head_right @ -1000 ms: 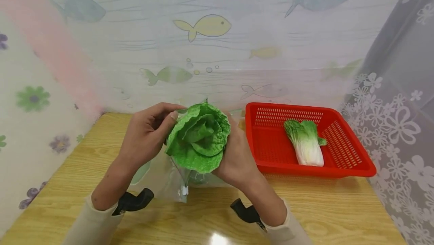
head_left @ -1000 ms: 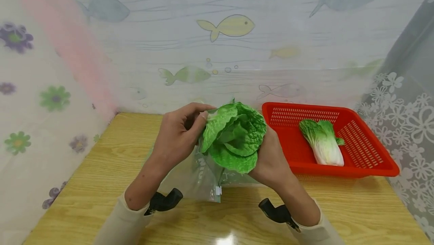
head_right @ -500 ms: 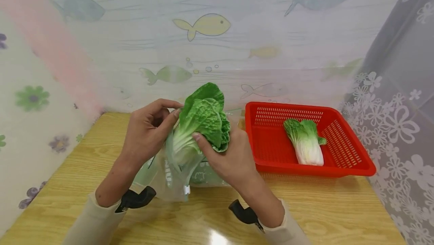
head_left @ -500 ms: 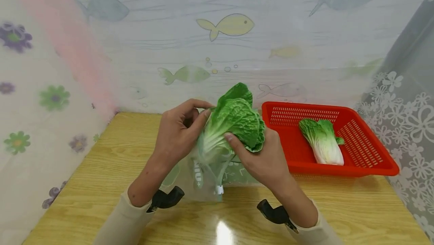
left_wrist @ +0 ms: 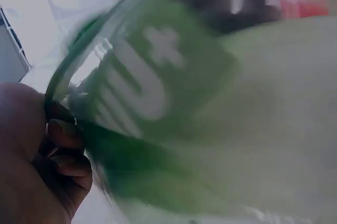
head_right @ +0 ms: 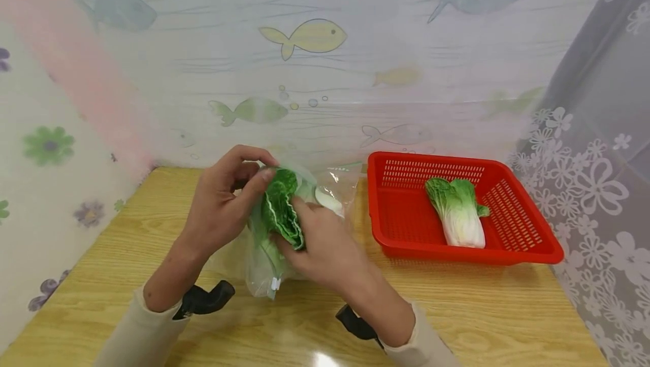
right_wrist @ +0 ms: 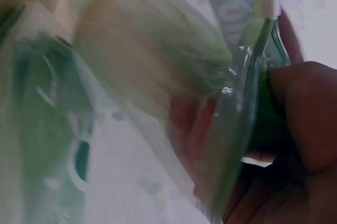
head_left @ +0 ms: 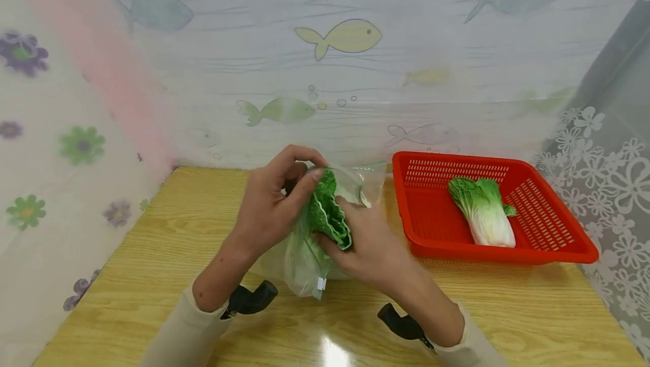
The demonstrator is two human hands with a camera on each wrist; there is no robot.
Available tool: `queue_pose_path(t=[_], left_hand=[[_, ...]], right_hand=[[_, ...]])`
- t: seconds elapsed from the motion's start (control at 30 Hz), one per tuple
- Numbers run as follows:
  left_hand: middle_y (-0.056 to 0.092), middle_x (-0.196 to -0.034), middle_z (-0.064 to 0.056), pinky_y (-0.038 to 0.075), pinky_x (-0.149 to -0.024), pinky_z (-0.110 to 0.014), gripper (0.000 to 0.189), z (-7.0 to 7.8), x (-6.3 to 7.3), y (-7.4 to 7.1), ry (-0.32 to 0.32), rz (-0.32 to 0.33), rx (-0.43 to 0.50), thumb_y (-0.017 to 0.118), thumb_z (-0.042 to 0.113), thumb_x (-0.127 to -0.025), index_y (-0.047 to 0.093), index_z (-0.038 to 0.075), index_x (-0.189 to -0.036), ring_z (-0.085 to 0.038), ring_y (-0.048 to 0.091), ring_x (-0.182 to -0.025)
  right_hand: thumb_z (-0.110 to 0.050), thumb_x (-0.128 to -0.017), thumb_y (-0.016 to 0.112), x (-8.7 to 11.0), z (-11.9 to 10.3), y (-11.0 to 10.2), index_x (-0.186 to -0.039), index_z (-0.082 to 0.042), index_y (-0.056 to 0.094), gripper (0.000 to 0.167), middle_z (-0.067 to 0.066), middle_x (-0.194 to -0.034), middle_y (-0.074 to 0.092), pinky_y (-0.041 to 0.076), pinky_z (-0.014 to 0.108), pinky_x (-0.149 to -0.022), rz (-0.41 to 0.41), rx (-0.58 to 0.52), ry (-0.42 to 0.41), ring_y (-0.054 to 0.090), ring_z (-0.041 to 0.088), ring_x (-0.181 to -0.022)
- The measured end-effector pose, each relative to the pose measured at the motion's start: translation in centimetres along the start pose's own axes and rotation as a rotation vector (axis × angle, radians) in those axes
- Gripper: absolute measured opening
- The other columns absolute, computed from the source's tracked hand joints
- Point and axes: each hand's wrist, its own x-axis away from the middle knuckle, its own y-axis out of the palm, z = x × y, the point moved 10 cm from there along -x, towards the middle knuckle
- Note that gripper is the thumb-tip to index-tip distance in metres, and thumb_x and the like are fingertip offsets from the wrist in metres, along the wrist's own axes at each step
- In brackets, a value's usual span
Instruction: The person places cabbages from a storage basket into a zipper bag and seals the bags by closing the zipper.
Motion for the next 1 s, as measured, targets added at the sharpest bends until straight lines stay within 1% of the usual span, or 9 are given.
queue_pose_path(t=[0.1,0.2,0.33,0.47,0.53,0.63,0.73,0.87,1.0], left_hand=[[0.039,-0.059,0.009,0.031,-0.051,-0.028,0.013,0.8,0.2,0.8,0.017,-0.038,0.000,0.064,0.010,-0.108,0.068,0.016,-0.119,-0.009,0.034,-0.050],[0.041,-0.059,0.009,0.033,-0.049,-0.027,0.014,0.8,0.3,1.3,-0.028,-0.069,-0.012,0.063,0.012,-0.108,0.068,0.015,-0.121,-0.009,0.036,-0.049],[0.049,-0.061,0.009,0.036,-0.048,-0.026,0.020,0.2,0.5,1.1,-0.130,-0.093,-0.016,0.068,0.012,-0.105,0.067,0.012,-0.126,-0.011,0.042,-0.049],[0.055,-0.063,0.008,0.040,-0.051,-0.026,0.028,-0.2,0.7,1.4,-0.200,-0.159,0.027,0.072,0.009,-0.102,0.066,0.012,-0.129,-0.013,0.047,-0.051],[0.055,-0.063,0.007,0.039,-0.051,-0.027,0.029,0.0,0.8,1.9,-0.216,-0.195,0.079,0.071,0.008,-0.102,0.066,0.011,-0.130,-0.014,0.046,-0.051],[0.054,-0.062,0.006,0.037,-0.051,-0.028,0.026,0.1,1.0,2.7,-0.232,-0.222,0.139,0.067,0.007,-0.104,0.066,0.011,-0.130,-0.016,0.044,-0.051],[0.052,-0.060,0.005,0.037,-0.048,-0.027,0.024,-0.2,1.1,2.8,-0.242,-0.192,0.135,0.065,0.007,-0.105,0.067,0.011,-0.128,-0.015,0.044,-0.048],[0.051,-0.057,0.002,0.039,-0.044,-0.029,0.020,-1.2,1.0,1.6,-0.278,-0.087,0.123,0.064,0.007,-0.105,0.070,0.010,-0.124,-0.017,0.045,-0.043],[0.051,-0.055,-0.001,0.040,-0.041,-0.032,0.016,-2.1,0.8,-0.2,-0.299,0.028,0.129,0.062,0.011,-0.107,0.070,0.009,-0.121,-0.020,0.044,-0.040]], right_hand=[[-0.018,-0.091,0.081,-0.1,0.8,1.0,-0.123,-0.006,0.062,0.039,0.000,-0.092,0.071,0.059,0.028,-0.069,-0.004,0.000,0.083,0.067,0.012,-0.078],[-0.016,-0.090,0.078,0.0,1.8,1.2,-0.121,-0.006,0.059,0.038,0.000,-0.085,0.066,0.055,0.027,-0.058,0.028,-0.060,0.204,0.062,0.012,-0.067],[-0.024,-0.095,0.076,0.2,2.9,0.8,-0.131,-0.007,0.052,0.046,0.003,-0.098,0.064,0.057,0.030,-0.062,0.084,-0.123,0.327,0.064,0.015,-0.074],[-0.035,-0.098,0.073,0.3,3.9,-0.1,-0.134,-0.006,0.047,0.053,0.008,-0.099,0.063,0.056,0.034,-0.064,0.149,-0.093,0.412,0.064,0.022,-0.077],[-0.036,-0.098,0.072,0.3,4.3,-0.2,-0.133,-0.006,0.047,0.053,0.011,-0.093,0.063,0.055,0.036,-0.063,0.147,-0.057,0.436,0.063,0.024,-0.074],[-0.029,-0.095,0.074,0.1,4.7,0.1,-0.137,-0.003,0.048,0.056,0.011,-0.096,0.066,0.057,0.036,-0.067,0.108,-0.028,0.440,0.064,0.024,-0.077],[-0.026,-0.093,0.075,0.1,4.8,0.8,-0.145,-0.003,0.046,0.065,0.008,-0.093,0.069,0.057,0.035,-0.067,0.038,-0.066,0.446,0.065,0.021,-0.075],[-0.025,-0.093,0.078,0.3,4.2,1.5,-0.156,-0.005,0.043,0.075,-0.002,-0.094,0.074,0.059,0.032,-0.069,-0.061,-0.191,0.418,0.069,0.014,-0.074],[-0.020,-0.097,0.078,0.0,2.5,0.9,-0.148,-0.004,0.057,0.058,0.000,-0.109,0.076,0.062,0.028,-0.080,-0.077,-0.266,0.256,0.074,0.009,-0.085]])
